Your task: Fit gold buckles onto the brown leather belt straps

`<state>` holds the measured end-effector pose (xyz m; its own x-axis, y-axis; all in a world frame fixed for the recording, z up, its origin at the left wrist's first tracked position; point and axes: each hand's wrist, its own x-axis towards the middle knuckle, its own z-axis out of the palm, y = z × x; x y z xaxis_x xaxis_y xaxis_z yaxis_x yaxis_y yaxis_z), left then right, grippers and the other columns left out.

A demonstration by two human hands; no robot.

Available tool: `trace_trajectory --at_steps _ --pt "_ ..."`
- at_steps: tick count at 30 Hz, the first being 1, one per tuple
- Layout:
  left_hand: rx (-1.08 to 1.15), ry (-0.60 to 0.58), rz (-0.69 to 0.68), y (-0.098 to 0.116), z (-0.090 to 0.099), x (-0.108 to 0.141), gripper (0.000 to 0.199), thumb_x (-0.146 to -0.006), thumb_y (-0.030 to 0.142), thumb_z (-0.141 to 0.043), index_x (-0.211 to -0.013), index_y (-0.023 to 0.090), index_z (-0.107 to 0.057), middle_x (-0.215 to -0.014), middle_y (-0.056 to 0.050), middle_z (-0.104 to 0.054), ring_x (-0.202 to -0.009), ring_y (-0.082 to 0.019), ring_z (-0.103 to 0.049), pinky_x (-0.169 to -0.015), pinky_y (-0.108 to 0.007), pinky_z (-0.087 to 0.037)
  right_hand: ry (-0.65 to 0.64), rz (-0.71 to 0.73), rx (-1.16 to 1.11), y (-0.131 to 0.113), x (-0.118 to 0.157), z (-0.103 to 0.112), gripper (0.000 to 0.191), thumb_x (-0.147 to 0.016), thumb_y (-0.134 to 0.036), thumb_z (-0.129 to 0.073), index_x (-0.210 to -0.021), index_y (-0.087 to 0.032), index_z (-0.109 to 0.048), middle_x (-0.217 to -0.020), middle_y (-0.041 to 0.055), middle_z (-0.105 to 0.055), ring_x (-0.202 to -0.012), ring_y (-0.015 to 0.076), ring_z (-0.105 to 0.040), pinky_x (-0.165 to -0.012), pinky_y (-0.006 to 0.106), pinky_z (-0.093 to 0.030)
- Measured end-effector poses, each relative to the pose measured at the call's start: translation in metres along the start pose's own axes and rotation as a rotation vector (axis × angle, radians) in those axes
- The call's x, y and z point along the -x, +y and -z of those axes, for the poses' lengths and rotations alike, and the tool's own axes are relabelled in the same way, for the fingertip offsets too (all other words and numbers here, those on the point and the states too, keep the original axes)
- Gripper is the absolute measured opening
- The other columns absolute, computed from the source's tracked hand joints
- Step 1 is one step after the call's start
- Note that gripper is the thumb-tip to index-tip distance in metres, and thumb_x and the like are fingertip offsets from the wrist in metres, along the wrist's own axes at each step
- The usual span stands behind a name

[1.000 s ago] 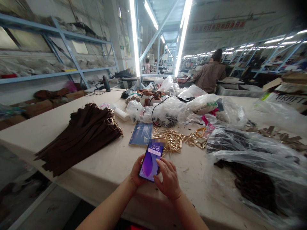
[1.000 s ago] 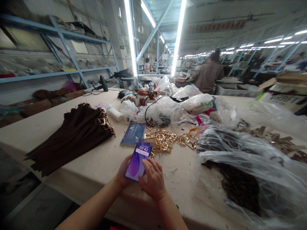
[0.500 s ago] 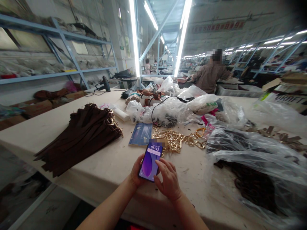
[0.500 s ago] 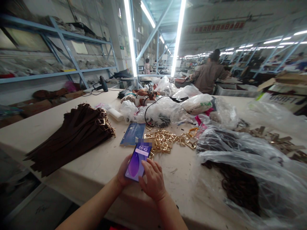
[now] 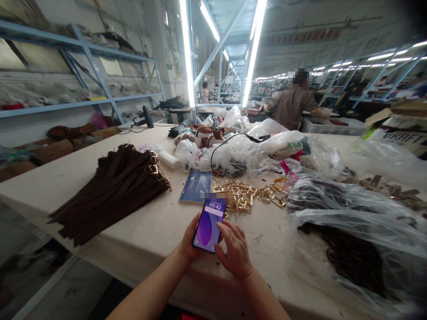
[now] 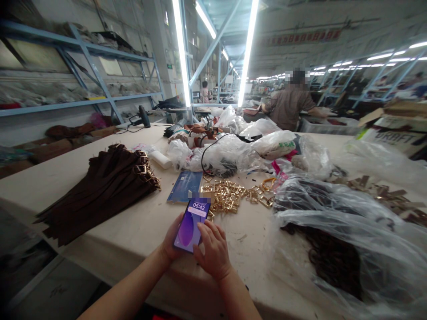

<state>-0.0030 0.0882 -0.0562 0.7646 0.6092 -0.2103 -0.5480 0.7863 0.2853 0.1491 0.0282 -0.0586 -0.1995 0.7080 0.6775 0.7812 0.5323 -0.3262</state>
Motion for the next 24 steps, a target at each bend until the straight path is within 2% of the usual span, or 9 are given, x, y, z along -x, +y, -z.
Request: trace_trajectory --at_steps 14,24 --pt "-0.015 0.019 -0.010 0.0005 0.0080 -0.0025 0.057 -0.084 0.051 -0.039 -0.116 0.006 -0.052 -0.102 -0.016 -0.064 -0.098 -0.028 -0.058 -0.091 -0.042 -0.036 0.043 -0.009 0.029 0.0016 0.0001 -0.0024 0.052 -0.077 -0.028 -0.050 -0.126 -0.015 -0.040 -0.114 0.0113 -0.058 -0.116 0.0254 -0.046 -0.094 0.042 -0.035" --pt "-0.029 0.030 -0.015 -0.0002 0.0058 -0.0024 0.055 -0.084 0.050 -0.039 -0.114 0.006 -0.054 -0.101 -0.016 -0.064 -0.096 -0.028 -0.059 -0.091 -0.042 -0.036 0.037 -0.021 0.023 0.0011 0.0005 -0.0010 0.050 -0.078 -0.030 -0.049 -0.125 -0.015 -0.041 -0.114 0.0113 -0.058 -0.115 0.0251 -0.047 -0.094 0.042 -0.035"
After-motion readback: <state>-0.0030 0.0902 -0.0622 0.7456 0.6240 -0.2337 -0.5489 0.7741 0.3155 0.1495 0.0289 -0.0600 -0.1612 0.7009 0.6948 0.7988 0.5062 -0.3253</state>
